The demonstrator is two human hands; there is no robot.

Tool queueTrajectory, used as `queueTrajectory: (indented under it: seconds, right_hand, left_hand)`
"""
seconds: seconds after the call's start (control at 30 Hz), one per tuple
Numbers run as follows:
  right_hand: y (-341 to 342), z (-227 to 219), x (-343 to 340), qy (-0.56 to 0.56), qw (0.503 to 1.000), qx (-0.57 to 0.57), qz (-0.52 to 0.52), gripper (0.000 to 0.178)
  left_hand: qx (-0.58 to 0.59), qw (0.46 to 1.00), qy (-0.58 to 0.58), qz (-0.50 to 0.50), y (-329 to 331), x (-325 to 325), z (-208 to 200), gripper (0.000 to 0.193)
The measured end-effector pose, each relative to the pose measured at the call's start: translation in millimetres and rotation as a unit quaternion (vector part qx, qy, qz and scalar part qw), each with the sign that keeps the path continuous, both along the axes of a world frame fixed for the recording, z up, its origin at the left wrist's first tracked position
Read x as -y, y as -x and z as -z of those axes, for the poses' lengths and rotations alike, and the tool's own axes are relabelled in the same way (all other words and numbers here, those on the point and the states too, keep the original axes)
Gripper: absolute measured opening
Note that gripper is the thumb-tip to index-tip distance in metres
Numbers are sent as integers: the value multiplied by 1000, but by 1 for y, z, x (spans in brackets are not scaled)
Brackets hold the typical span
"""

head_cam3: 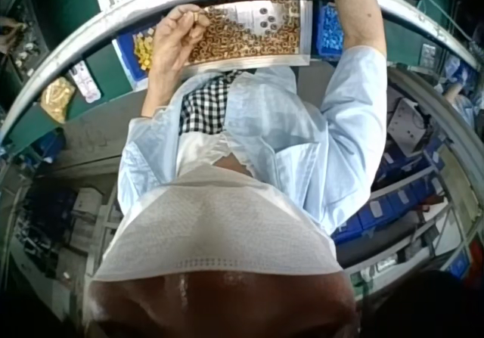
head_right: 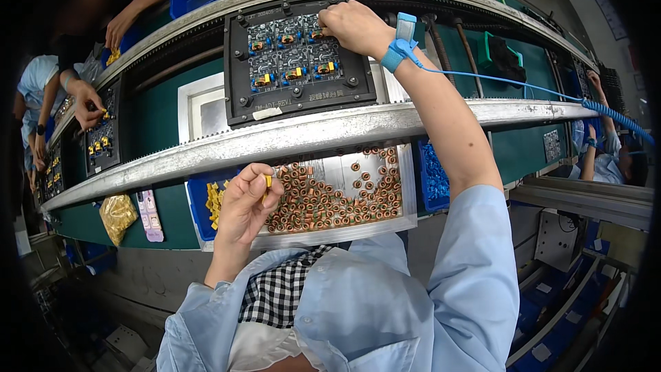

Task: The person assembles circuit boards on a conveyor line by picking electronic components from trays and inserting them into the boards by hand.

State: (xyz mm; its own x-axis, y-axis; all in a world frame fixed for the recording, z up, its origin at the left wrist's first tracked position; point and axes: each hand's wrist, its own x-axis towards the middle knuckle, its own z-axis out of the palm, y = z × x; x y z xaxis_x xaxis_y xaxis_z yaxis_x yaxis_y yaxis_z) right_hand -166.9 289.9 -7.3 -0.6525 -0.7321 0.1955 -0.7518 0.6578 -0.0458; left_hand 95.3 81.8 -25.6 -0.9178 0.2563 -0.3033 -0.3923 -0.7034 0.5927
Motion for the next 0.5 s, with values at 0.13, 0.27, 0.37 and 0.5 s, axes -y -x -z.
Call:
queueTrajectory:
  seconds: [0.13,0.27,0.37,0.5]
  right_hand:
    - [-2,0,1,-10,999,-47,-10,7]
    - [-2,-2,1,-25,996,-80,-24,7]
    - [-1,-7,3,-58,997,-47,-23,9]
    - [-2,-8,5,-69,992,-94,-39,5]
  left_hand:
    - [0,1000,4,2,0,0,0,16]
    - [-1,1000,7,2,0,-1,-1,16]
    - [0,1000,0,3,-1,-1,-1,16]
    - [-1,1000,2,3,-2,-1,-1,16]
